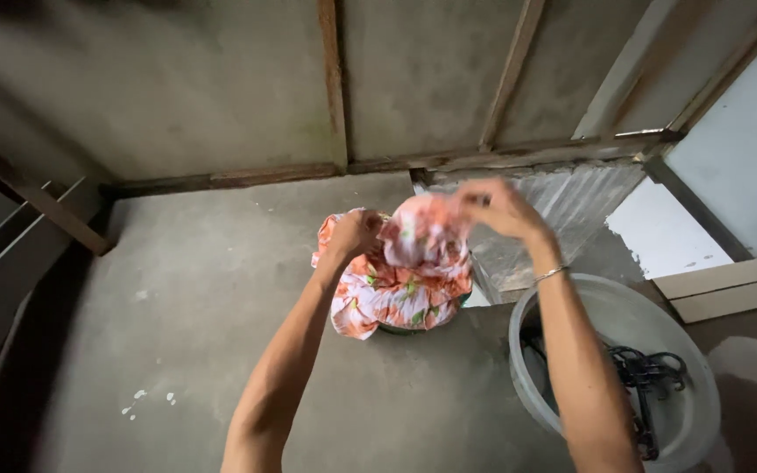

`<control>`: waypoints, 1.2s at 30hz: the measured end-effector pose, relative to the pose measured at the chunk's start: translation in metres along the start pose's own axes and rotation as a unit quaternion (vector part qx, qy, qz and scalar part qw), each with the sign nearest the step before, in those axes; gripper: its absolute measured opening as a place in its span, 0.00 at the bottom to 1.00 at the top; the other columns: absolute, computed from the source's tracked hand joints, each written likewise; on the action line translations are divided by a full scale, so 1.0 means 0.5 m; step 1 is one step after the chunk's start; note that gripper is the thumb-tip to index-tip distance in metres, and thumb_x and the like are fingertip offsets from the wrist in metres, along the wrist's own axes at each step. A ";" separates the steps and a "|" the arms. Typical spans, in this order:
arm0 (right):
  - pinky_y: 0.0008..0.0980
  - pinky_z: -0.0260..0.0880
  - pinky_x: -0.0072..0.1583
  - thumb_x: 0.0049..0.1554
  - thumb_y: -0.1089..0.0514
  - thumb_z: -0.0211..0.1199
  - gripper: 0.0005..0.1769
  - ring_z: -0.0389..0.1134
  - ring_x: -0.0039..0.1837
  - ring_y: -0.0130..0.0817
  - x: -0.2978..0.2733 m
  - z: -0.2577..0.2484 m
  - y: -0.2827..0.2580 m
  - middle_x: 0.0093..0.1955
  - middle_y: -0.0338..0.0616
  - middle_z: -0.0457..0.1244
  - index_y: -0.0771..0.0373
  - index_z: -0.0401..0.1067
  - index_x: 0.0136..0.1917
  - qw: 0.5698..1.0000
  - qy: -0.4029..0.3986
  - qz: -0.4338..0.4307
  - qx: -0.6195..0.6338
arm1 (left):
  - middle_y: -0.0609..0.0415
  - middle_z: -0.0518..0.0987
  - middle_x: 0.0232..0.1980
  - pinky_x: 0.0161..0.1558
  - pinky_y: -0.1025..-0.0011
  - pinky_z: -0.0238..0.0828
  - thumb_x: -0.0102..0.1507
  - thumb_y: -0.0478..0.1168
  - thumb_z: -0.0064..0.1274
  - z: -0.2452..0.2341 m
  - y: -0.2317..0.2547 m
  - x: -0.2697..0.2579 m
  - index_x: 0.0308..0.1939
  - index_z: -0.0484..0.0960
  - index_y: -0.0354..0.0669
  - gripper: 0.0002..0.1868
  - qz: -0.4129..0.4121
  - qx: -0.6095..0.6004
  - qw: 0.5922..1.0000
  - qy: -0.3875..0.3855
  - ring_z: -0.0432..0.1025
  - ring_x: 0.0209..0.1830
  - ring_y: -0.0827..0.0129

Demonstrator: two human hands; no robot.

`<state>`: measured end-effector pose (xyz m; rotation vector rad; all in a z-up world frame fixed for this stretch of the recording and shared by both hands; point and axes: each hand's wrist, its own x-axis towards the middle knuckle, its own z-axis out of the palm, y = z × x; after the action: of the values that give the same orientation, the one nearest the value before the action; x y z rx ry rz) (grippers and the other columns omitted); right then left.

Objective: The person picks up a floral-patterned top from a bucket, places it on a hanger, and hangs it on a clothesline. The person adjusts the garment to ensure it is properly positioned for drying.

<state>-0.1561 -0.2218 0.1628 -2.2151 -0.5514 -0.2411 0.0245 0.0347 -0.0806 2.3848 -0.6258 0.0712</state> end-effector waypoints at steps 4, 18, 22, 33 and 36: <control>0.43 0.69 0.59 0.54 0.56 0.67 0.17 0.70 0.51 0.41 -0.011 0.011 0.018 0.50 0.51 0.75 0.65 0.82 0.55 0.960 -0.219 0.174 -0.014 | 0.56 0.86 0.41 0.51 0.43 0.75 0.60 0.49 0.51 -0.037 0.032 0.001 0.41 0.85 0.62 0.09 -0.022 0.003 0.999 0.040 0.80 0.47 0.47; 0.45 0.76 0.53 0.50 0.40 0.64 0.13 0.76 0.54 0.48 -0.068 0.331 0.436 0.44 0.39 0.74 0.43 0.84 0.41 0.884 -0.250 0.252 -0.306 | 0.37 0.72 0.55 0.46 0.47 0.81 0.58 0.37 0.62 0.024 0.093 -0.073 0.60 0.69 0.45 0.28 -0.044 0.119 0.989 0.071 0.78 0.49 0.34; 0.38 0.76 0.54 0.50 0.45 0.64 0.07 0.76 0.53 0.38 -0.069 0.294 0.490 0.44 0.28 0.74 0.35 0.84 0.39 0.894 -0.208 0.258 -0.300 | 0.38 0.73 0.57 0.49 0.53 0.81 0.63 0.34 0.53 0.114 0.002 -0.029 0.61 0.70 0.51 0.22 -0.006 0.162 0.983 0.089 0.78 0.52 0.38; 0.52 0.72 0.54 0.60 0.57 0.55 0.10 0.72 0.52 0.53 -0.023 0.014 0.269 0.44 0.48 0.71 0.53 0.78 0.49 0.931 0.204 0.152 -0.260 | 0.42 0.83 0.39 0.49 0.61 0.74 0.63 0.35 0.55 -0.182 0.192 -0.004 0.46 0.85 0.39 0.09 0.062 -0.384 0.854 0.345 0.76 0.41 0.58; 0.50 0.71 0.52 0.61 0.59 0.58 0.08 0.71 0.51 0.55 -0.009 0.001 0.274 0.43 0.51 0.70 0.56 0.77 0.50 0.917 0.313 0.104 -0.225 | 0.44 0.79 0.49 0.51 0.63 0.78 0.60 0.30 0.61 -0.182 0.087 0.065 0.58 0.79 0.36 0.21 0.054 -0.463 0.810 0.357 0.76 0.44 0.63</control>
<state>-0.0964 -0.3003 0.0675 -2.4211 0.1105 -1.0027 0.0433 0.0484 0.0227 1.2186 -0.2971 0.5517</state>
